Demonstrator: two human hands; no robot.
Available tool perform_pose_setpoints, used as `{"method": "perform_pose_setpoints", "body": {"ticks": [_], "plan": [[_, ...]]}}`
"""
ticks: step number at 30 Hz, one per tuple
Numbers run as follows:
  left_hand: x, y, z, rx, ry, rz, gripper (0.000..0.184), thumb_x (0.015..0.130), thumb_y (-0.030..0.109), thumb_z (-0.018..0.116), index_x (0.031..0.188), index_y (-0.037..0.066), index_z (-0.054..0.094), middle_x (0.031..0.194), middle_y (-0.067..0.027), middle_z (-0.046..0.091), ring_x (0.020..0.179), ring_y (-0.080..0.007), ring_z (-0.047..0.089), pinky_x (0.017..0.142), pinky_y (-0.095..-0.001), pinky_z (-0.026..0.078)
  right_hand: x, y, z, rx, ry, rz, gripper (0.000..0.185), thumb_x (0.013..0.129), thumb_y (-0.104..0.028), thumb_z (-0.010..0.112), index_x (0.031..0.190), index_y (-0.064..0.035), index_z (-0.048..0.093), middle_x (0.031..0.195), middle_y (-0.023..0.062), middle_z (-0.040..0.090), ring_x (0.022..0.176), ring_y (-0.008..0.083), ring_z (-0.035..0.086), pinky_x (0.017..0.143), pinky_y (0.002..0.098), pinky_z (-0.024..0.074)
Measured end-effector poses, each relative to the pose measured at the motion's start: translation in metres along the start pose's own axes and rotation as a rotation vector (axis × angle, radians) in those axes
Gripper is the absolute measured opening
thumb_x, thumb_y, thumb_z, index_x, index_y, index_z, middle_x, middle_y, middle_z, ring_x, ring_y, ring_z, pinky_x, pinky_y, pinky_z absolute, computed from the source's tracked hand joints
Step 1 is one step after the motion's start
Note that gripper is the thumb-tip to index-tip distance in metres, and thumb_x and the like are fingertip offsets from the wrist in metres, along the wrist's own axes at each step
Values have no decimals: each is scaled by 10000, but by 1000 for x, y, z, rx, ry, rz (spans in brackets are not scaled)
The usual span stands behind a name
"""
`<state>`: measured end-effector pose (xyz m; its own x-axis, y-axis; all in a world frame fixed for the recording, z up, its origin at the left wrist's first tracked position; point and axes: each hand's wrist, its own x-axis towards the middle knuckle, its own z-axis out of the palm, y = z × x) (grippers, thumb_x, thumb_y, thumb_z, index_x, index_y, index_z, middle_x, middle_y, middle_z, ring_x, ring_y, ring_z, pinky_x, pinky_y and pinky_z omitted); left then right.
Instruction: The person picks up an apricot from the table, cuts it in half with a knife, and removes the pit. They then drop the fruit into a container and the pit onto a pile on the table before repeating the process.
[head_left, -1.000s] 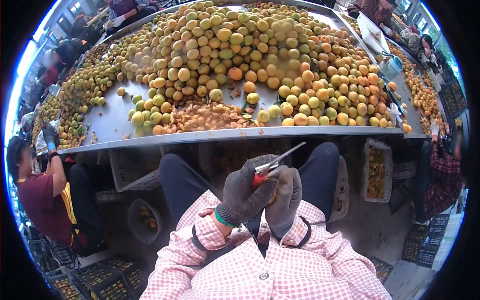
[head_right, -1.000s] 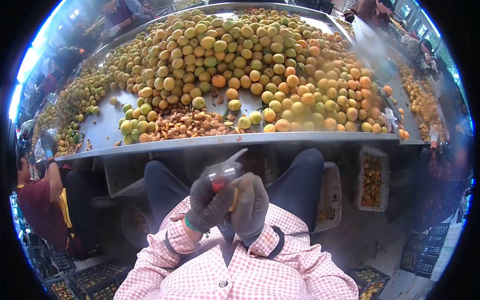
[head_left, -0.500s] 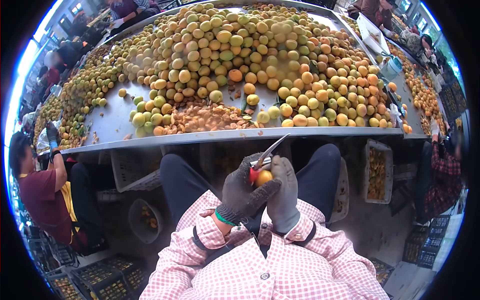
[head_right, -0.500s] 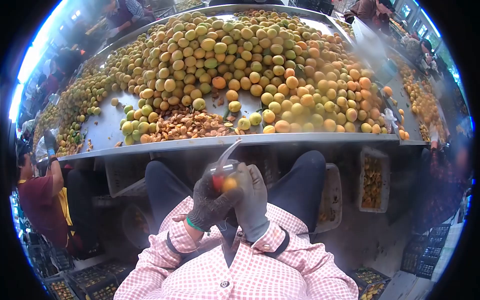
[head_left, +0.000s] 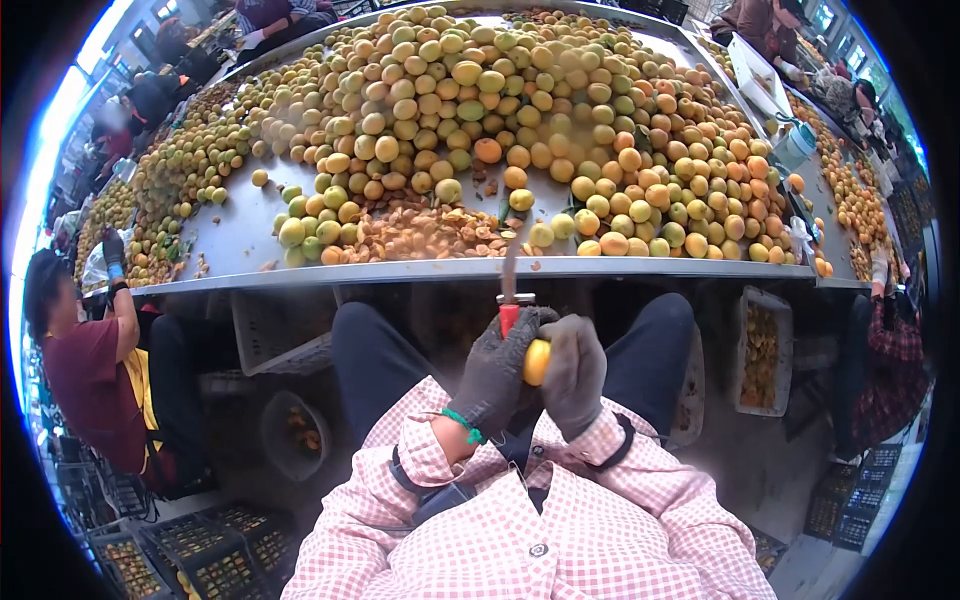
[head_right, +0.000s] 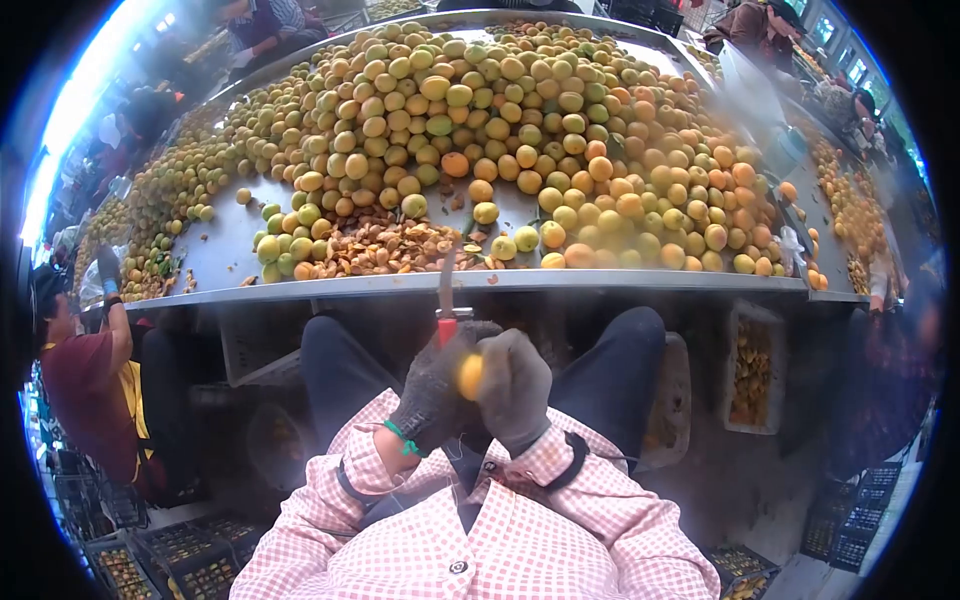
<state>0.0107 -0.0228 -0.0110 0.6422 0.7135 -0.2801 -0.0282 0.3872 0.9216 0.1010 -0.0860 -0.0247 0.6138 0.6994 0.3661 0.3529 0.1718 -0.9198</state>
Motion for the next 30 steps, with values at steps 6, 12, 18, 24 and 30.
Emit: {"method": "perform_pose_setpoints", "body": {"ticks": [6, 12, 18, 24, 30], "plan": [[-8, 10, 0, 377, 1, 380, 421, 795, 239, 724, 1119, 11, 580, 959, -74, 649, 856, -144, 609, 803, -286, 489, 3, -2, -1, -421, -81, -175, 291, 988, -217, 383, 836, -27, 543, 739, 23, 540, 712, 98, 523, 660, 245, 438], [-13, 7, 10, -113, 64, 74, 292, 820, 150, 685, 1066, 9, 613, 960, -88, 648, 875, -131, 593, 808, -269, 468, -8, -7, 6, -249, 198, -312, 95, 897, -133, 508, 883, -54, 560, 710, 85, 527, 599, 237, 531, 551, 308, 430], [-2, -10, 1, 670, 111, 534, 269, 938, 228, 533, 1094, 21, 606, 977, -47, 637, 898, -156, 610, 797, -266, 479, 7, 4, -3, -257, -144, -511, 192, 961, -202, 444, 849, -79, 539, 698, 48, 537, 551, 152, 506, 534, 330, 424], [14, 15, -7, -525, 31, -341, 295, 931, 296, 558, 1137, 88, 599, 1009, -30, 625, 907, -148, 594, 718, -277, 490, 22, -3, -28, 828, -189, 726, 418, 1000, -425, 350, 1084, -61, 536, 918, 91, 609, 637, 112, 543, 557, 198, 423], [29, 9, -32, 632, 157, 176, 235, 921, 253, 595, 1042, 52, 596, 884, 11, 619, 725, -82, 567, 656, -254, 475, 20, -12, -43, 903, -164, 798, 244, 954, -216, 526, 1130, -48, 502, 1147, 134, 570, 766, 187, 632, 550, 217, 483]]}}
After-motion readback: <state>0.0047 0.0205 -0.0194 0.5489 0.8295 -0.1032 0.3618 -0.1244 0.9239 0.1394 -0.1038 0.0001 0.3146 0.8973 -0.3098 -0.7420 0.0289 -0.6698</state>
